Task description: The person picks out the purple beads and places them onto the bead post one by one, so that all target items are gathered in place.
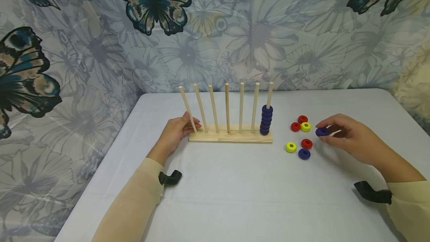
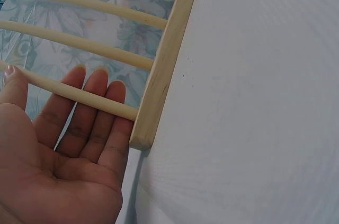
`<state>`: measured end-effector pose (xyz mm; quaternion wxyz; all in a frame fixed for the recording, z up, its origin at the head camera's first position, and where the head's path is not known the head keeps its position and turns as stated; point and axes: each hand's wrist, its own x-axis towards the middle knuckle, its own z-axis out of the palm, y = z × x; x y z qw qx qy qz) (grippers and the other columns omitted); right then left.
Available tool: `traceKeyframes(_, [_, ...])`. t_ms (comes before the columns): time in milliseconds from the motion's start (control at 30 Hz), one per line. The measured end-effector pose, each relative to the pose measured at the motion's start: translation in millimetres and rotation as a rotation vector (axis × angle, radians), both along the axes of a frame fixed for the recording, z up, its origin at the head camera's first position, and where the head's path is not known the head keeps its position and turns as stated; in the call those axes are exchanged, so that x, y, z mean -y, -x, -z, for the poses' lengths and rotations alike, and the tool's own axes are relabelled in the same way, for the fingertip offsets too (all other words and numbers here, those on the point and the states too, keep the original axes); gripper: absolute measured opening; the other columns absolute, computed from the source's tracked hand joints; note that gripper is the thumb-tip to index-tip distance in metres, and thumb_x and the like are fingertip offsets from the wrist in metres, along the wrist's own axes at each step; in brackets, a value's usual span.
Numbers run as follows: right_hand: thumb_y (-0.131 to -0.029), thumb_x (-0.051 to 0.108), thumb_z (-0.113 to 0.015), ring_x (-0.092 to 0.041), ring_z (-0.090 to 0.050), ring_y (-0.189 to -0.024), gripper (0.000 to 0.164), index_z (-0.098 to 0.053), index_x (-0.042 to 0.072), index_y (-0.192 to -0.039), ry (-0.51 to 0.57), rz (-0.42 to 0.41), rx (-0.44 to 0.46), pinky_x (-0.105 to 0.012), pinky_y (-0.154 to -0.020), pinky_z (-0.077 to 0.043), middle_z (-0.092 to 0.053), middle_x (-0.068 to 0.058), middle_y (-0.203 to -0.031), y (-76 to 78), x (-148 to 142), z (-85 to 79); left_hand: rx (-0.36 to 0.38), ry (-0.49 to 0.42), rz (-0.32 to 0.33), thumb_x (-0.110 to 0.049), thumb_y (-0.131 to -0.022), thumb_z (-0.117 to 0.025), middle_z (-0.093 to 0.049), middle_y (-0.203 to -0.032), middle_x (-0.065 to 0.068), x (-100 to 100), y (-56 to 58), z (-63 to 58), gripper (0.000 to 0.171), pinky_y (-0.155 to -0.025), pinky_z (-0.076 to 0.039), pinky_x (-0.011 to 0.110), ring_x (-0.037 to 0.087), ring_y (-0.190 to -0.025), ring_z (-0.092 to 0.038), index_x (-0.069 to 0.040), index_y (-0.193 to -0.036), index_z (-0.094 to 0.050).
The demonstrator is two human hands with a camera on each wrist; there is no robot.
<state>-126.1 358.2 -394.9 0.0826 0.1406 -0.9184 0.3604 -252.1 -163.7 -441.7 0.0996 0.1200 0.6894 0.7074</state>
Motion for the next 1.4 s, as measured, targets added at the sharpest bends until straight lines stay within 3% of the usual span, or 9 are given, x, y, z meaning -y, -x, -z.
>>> traceKeyframes(300, [-0.088, -0.018, -0.082, 0.001, -0.064, -0.097, 0.041, -0.073, 0.003, -0.121, 0.045, -0.048, -0.080, -0.006, -0.081, -0.051, -0.067, 0.002, -0.116, -2.2, 7.6, -9.6, -0.011, 0.001, 0.008, -0.049, -0.115, -0.053, -0.076, -0.114, 0.023, 1.4, 0.8, -3.0, 0.069, -0.106, -0.057, 0.040, 0.029, -0.113, -0.073, 0.017, -0.122, -0.072])
traceKeyframes(833, [-0.086, -0.017, -0.084, 0.000, -0.061, -0.099, 0.041, -0.074, 0.005, -0.119, -0.012, -0.088, -0.136, -0.005, -0.085, -0.050, -0.065, -0.008, -0.119, 0.8, 37.1, -26.5, -0.005, -0.032, 0.010, -0.054, -0.112, -0.057, -0.077, -0.112, 0.022, 2.0, 2.9, 2.2, 0.072, -0.104, -0.058, 0.039, 0.029, -0.111, -0.074, 0.016, -0.120, -0.073])
traceKeyframes(1400, [-0.090, -0.012, -0.084, -0.003, -0.061, -0.101, 0.037, -0.073, 0.005, -0.121, -0.008, -0.127, -0.179, -0.005, -0.087, -0.049, -0.065, -0.003, -0.122, 10.6, 65.3, -49.1, -0.007, -0.004, 0.011, -0.050, -0.115, -0.052, -0.076, -0.114, 0.022, 1.7, 2.5, 3.0, 0.070, -0.106, -0.057, 0.040, 0.030, -0.113, -0.073, 0.017, -0.122, -0.071])
